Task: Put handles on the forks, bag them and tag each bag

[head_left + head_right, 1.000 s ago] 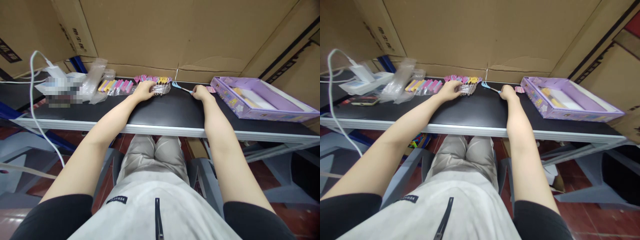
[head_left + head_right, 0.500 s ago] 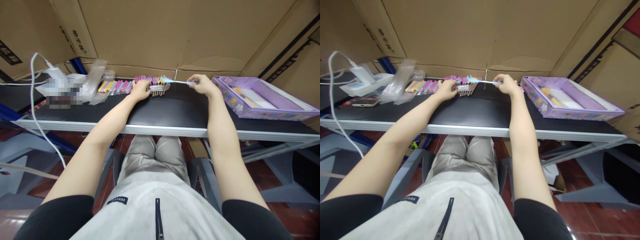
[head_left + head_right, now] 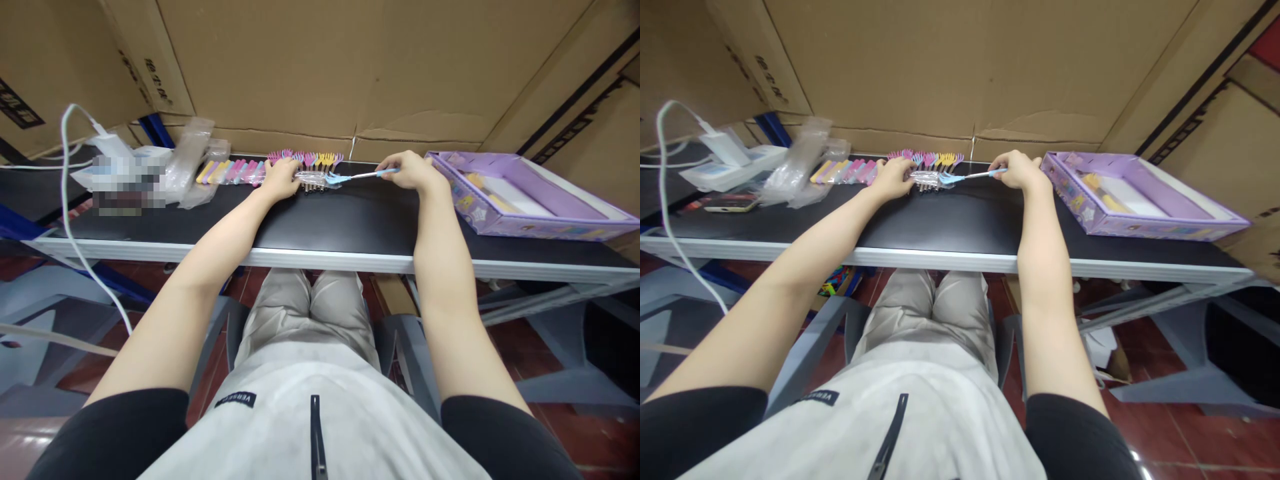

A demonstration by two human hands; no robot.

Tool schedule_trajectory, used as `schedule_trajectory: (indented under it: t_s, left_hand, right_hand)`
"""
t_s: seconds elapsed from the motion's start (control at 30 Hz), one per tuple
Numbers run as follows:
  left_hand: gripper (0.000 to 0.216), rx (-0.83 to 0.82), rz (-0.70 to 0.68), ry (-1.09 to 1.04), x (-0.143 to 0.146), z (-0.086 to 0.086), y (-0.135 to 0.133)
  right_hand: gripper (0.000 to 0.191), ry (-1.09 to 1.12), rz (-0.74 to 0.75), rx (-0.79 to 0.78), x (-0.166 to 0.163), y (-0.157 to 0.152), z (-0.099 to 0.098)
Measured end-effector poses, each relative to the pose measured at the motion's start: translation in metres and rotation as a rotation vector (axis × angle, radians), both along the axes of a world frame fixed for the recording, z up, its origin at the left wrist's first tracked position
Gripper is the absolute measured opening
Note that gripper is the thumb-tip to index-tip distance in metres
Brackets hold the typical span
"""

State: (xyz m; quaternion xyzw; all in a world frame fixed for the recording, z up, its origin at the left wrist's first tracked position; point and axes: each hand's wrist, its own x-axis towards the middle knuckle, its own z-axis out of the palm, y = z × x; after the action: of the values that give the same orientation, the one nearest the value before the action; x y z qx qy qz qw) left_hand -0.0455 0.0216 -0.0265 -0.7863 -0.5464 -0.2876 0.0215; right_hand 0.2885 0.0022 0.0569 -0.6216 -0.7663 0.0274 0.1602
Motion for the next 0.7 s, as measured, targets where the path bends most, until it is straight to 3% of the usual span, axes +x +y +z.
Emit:
schedule_trajectory:
  t_s: [0.27, 0.7]
  left_hand:
    - [0.049, 0.001, -0.011, 0.029, 0.000, -0.002, 0.001]
    - [0.047, -0.050, -0.036, 0.064, 0.003, 0.001, -0.002]
  right_hand:
    - [0.013, 0.030, 0.006, 0.007, -0.005, -0.001, 0.000]
    - [0.022, 0.074, 0.049, 0.009, -0.014, -0.008, 0.001]
